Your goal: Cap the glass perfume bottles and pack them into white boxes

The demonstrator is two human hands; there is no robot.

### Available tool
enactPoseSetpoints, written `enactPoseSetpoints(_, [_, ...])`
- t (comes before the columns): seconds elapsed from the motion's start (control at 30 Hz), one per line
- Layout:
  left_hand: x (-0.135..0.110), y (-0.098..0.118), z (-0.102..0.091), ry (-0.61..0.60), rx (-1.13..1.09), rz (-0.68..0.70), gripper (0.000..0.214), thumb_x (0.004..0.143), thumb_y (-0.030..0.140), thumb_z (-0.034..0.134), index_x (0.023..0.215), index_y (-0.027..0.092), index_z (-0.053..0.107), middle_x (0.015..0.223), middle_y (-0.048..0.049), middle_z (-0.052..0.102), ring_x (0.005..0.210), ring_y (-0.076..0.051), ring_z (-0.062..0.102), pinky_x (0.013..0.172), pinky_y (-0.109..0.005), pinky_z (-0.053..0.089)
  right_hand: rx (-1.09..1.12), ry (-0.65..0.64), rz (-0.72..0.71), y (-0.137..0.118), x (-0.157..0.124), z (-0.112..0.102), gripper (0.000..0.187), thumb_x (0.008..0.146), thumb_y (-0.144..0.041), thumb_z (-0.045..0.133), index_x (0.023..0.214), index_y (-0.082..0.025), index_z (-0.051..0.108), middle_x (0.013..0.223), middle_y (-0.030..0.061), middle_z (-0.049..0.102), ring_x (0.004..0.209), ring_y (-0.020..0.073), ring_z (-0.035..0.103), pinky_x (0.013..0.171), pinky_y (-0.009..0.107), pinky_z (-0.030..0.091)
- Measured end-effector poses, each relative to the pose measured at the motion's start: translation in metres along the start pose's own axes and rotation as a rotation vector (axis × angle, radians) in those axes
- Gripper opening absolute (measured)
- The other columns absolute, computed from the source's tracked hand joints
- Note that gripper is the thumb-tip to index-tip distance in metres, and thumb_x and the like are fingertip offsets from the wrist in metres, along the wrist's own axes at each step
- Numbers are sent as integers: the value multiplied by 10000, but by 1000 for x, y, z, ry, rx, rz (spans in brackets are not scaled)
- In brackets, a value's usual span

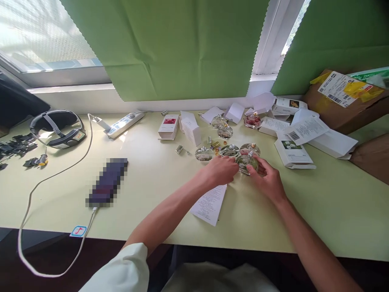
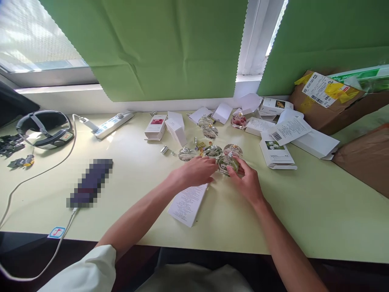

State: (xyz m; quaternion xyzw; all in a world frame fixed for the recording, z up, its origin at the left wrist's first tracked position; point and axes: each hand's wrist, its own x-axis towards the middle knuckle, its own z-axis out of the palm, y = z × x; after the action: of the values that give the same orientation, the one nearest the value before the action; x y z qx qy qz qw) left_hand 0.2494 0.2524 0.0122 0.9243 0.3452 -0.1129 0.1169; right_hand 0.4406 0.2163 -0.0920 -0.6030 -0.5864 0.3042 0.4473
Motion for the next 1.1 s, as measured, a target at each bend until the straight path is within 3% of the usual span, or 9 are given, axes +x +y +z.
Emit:
enactPoseSetpoints(0.1, [6, -2, 0, 11, -30, 3, 227, 820, 164, 715, 1041, 135, 671, 1134, -132, 662, 1067, -308, 629, 824, -371, 486, 162, 28, 46, 1, 3, -6, 580, 802, -519, 693, 1261, -172, 618, 1219, 121, 715, 1014, 266, 724, 851, 370, 605])
enactPoseSetpoints(0.2, [7, -8, 4, -3, -105, 25, 313, 798, 181, 745, 1099, 167, 659, 1134, -105, 658, 1070, -288, 626, 830, -353, 484, 189, 57, 52, 0, 6, -11, 543, 789, -516, 706, 1219, -192, 637, 1235, 110, 708, 1031, 270, 717, 867, 377, 596])
enactPoseSetpoints(0.3, [6, -15, 7, -30, -141, 70, 328, 843, 164, 677, 1169, 193, 642, 1184, -88, 647, 1091, -261, 623, 833, -334, 486, 233, 84, 51, -2, 6, -13, 517, 771, -502, 725, 1186, -203, 647, 1217, 102, 714, 1036, 275, 711, 863, 392, 598])
enactPoseSetpoints(0.47, [6, -20, 6, -69, -115, 100, 424, 836, -4, 541, 1183, 211, 654, 1207, -73, 658, 1017, -212, 653, 768, -294, 484, 298, 7, 36, -2, 6, -14, 492, 796, -474, 713, 1209, -222, 620, 1260, 93, 687, 1036, 268, 703, 840, 415, 614])
enactPoseSetpoints(0.6, [8, -14, 4, -106, -101, 95, 264, 884, 141, 582, 1117, 204, 690, 1163, -73, 678, 981, -229, 662, 742, -307, 491, 286, -40, 47, -1, 5, -15, 480, 814, -467, 705, 1224, -231, 622, 1274, 85, 687, 1123, 271, 674, 944, 420, 571])
enactPoseSetpoints(0.7, [11, -9, 7, -135, -84, 87, 272, 855, 220, 651, 1120, 167, 679, 1160, -101, 668, 1004, -265, 657, 733, -326, 500, 327, -123, 48, -2, 5, -15, 468, 846, -461, 680, 1262, -258, 605, 1357, 73, 641, 1180, 268, 648, 972, 422, 560])
enactPoseSetpoints(0.9, [17, -2, 19, -160, -57, 75, 324, 832, 128, 642, 1156, 127, 639, 1185, -143, 642, 1034, -273, 639, 744, -332, 503, 356, -149, 16, -6, 5, -17, 455, 871, -479, 649, 1275, -278, 584, 1437, 70, 578, 1270, 279, 589, 971, 433, 565])
enactPoseSetpoints(1.0, [10, -7, 7, -142, -45, 71, 274, 890, 198, 608, 1152, 124, 641, 1204, -144, 629, 1089, -283, 609, 809, -353, 500, 324, -148, -4, -5, 6, -18, 454, 862, -470, 668, 1267, -275, 597, 1413, 72, 601, 1281, 279, 580, 980, 428, 561])
enactPoseSetpoints(1.1, [-9, -16, -14, -24, -38, 41, 255, 961, 264, 530, 1171, 159, 631, 1192, -104, 630, 1032, -242, 620, 824, -345, 489, 361, -190, 2, -2, 5, -17, 469, 868, -436, 682, 1297, -278, 573, 1407, 71, 605, 1278, 272, 580, 999, 446, 551])
